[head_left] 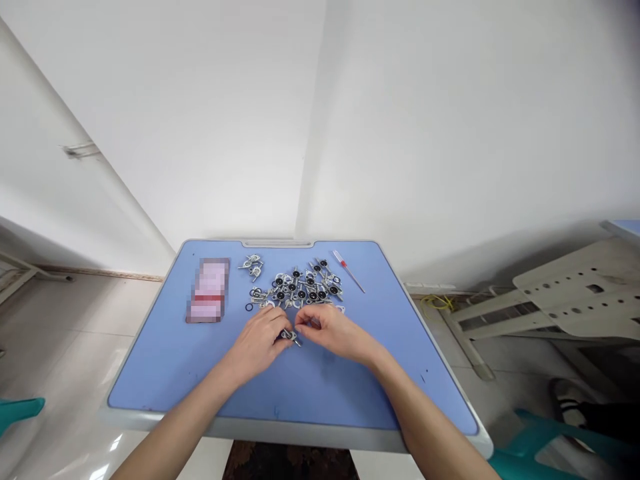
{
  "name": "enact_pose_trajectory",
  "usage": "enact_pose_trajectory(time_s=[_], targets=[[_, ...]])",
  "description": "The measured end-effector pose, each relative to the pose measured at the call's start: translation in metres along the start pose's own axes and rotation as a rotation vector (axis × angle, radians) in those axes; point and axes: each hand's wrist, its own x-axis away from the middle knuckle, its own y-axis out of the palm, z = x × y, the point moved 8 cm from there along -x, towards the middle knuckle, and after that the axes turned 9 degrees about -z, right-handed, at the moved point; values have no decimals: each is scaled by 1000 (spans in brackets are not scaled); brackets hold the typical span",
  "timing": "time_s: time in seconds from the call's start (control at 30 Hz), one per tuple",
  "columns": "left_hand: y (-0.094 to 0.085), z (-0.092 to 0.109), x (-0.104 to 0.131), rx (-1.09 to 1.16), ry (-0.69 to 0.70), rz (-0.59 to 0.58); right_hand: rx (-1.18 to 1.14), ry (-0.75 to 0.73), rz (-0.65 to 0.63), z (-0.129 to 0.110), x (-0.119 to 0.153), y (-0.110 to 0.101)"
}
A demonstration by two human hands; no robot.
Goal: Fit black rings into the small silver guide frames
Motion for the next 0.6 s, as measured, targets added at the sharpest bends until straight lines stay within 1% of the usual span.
enact_pose_trajectory(time_s=[0.13, 0.27, 0.43, 0.6], targets=[[1, -1, 0, 76, -47, -26, 22, 13, -56, 2, 0, 7], [4, -3, 0, 126, -68, -36, 27, 39, -67, 6, 1, 8], [6, -5, 0, 134, -75, -45, 39, 44, -92, 7, 1, 9], [5, -3, -1, 117, -79, -52, 142, 15, -94, 3, 2, 14]])
